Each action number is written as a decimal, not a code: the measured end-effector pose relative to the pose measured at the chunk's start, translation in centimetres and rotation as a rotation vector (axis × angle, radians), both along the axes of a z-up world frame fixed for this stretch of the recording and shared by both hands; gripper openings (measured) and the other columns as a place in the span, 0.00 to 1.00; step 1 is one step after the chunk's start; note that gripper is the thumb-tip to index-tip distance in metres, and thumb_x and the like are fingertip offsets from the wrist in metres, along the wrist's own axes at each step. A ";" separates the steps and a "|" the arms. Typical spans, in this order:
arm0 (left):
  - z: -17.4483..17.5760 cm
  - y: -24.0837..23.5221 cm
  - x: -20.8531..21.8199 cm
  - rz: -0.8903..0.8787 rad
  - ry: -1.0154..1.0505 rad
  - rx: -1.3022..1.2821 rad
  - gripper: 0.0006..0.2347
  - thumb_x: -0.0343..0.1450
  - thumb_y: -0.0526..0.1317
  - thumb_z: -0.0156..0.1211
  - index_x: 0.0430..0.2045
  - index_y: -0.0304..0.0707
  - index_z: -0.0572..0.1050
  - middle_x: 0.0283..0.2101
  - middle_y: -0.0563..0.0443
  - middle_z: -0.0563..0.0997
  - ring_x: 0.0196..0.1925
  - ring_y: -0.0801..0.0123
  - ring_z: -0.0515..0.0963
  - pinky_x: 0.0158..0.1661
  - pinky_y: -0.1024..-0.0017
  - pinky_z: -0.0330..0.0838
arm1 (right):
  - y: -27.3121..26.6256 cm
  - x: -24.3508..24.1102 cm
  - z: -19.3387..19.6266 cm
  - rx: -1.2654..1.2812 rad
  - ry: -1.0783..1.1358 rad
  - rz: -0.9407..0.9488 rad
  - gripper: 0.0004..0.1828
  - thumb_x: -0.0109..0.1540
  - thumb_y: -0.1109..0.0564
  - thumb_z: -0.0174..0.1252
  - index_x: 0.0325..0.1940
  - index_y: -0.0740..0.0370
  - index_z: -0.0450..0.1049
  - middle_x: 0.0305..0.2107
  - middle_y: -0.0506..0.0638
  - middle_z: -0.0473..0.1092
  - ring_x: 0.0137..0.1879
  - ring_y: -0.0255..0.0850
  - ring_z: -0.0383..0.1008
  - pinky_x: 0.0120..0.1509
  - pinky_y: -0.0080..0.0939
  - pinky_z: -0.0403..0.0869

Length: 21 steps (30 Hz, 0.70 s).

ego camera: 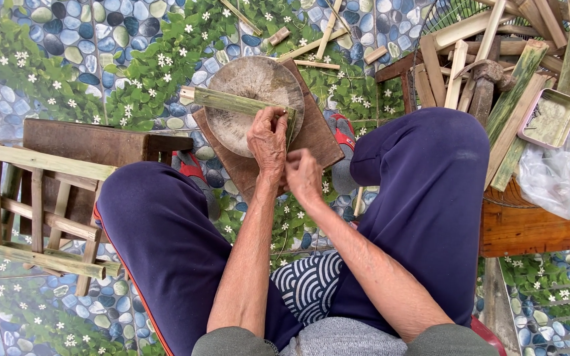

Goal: The person assembles a bamboo stool by fitting bamboo strips into pre-made joints and securing them using a hammer on a wooden block.

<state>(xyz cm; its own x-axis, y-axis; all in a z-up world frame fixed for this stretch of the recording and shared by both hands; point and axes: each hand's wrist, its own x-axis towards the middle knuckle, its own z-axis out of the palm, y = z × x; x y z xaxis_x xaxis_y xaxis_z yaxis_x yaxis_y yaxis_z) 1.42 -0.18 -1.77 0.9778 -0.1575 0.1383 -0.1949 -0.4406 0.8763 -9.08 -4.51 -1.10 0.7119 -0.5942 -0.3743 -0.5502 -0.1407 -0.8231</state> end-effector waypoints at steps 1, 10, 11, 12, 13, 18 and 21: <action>0.0 -0.1 0.0 0.000 0.002 0.002 0.03 0.70 0.42 0.67 0.30 0.55 0.77 0.27 0.55 0.75 0.34 0.60 0.82 0.41 0.64 0.77 | 0.6 -0.6 -0.5 0.019 0.082 0.047 0.09 0.66 0.56 0.61 0.45 0.63 0.75 0.27 0.59 0.79 0.26 0.43 0.80 0.28 0.39 0.77; 0.2 0.1 0.2 0.006 0.064 -0.031 0.03 0.69 0.40 0.68 0.29 0.54 0.79 0.26 0.53 0.75 0.33 0.59 0.81 0.42 0.64 0.77 | 1.7 -0.9 0.3 0.289 0.088 0.093 0.07 0.65 0.56 0.56 0.38 0.62 0.74 0.26 0.61 0.77 0.22 0.49 0.79 0.20 0.41 0.79; 0.2 0.1 0.2 0.005 0.069 -0.039 0.03 0.69 0.40 0.68 0.29 0.54 0.79 0.26 0.52 0.75 0.33 0.58 0.81 0.42 0.63 0.77 | 1.5 -0.7 0.5 0.273 0.091 0.139 0.06 0.65 0.58 0.54 0.38 0.63 0.74 0.25 0.62 0.76 0.19 0.49 0.78 0.19 0.40 0.78; 0.2 0.1 0.2 0.004 0.071 -0.038 0.03 0.69 0.40 0.68 0.29 0.54 0.79 0.26 0.52 0.75 0.33 0.58 0.81 0.42 0.63 0.77 | 1.5 -0.7 0.5 0.274 0.093 0.138 0.06 0.65 0.58 0.54 0.38 0.63 0.74 0.25 0.62 0.76 0.19 0.49 0.78 0.19 0.40 0.78; 0.2 0.2 0.1 0.005 0.074 -0.031 0.03 0.69 0.40 0.68 0.29 0.54 0.79 0.25 0.52 0.75 0.33 0.58 0.81 0.42 0.63 0.77 | 1.5 -0.7 0.4 0.273 0.105 0.158 0.05 0.64 0.59 0.53 0.38 0.62 0.74 0.24 0.61 0.76 0.19 0.49 0.78 0.20 0.40 0.78; 0.9 0.1 -0.1 0.005 0.074 -0.024 0.03 0.70 0.41 0.67 0.29 0.55 0.78 0.25 0.52 0.73 0.32 0.58 0.80 0.43 0.62 0.76 | 1.0 -0.9 -0.8 0.259 0.123 0.209 0.04 0.64 0.60 0.53 0.39 0.61 0.73 0.21 0.59 0.74 0.20 0.49 0.79 0.20 0.39 0.77; 1.2 0.0 0.0 0.006 0.076 -0.017 0.02 0.70 0.41 0.66 0.30 0.55 0.78 0.26 0.51 0.74 0.33 0.56 0.80 0.43 0.60 0.76 | 0.8 -0.7 -0.5 0.267 0.126 0.201 0.05 0.64 0.60 0.53 0.40 0.60 0.74 0.22 0.59 0.73 0.19 0.50 0.78 0.20 0.40 0.77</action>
<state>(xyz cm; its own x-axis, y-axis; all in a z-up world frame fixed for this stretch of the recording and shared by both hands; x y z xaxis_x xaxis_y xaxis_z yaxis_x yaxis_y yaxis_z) 1.38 -0.20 -0.56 0.9865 -0.1496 0.0665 -0.1250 -0.4262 0.8959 -9.79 -3.74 -1.57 0.7434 -0.3161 -0.5894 -0.6325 -0.0459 -0.7732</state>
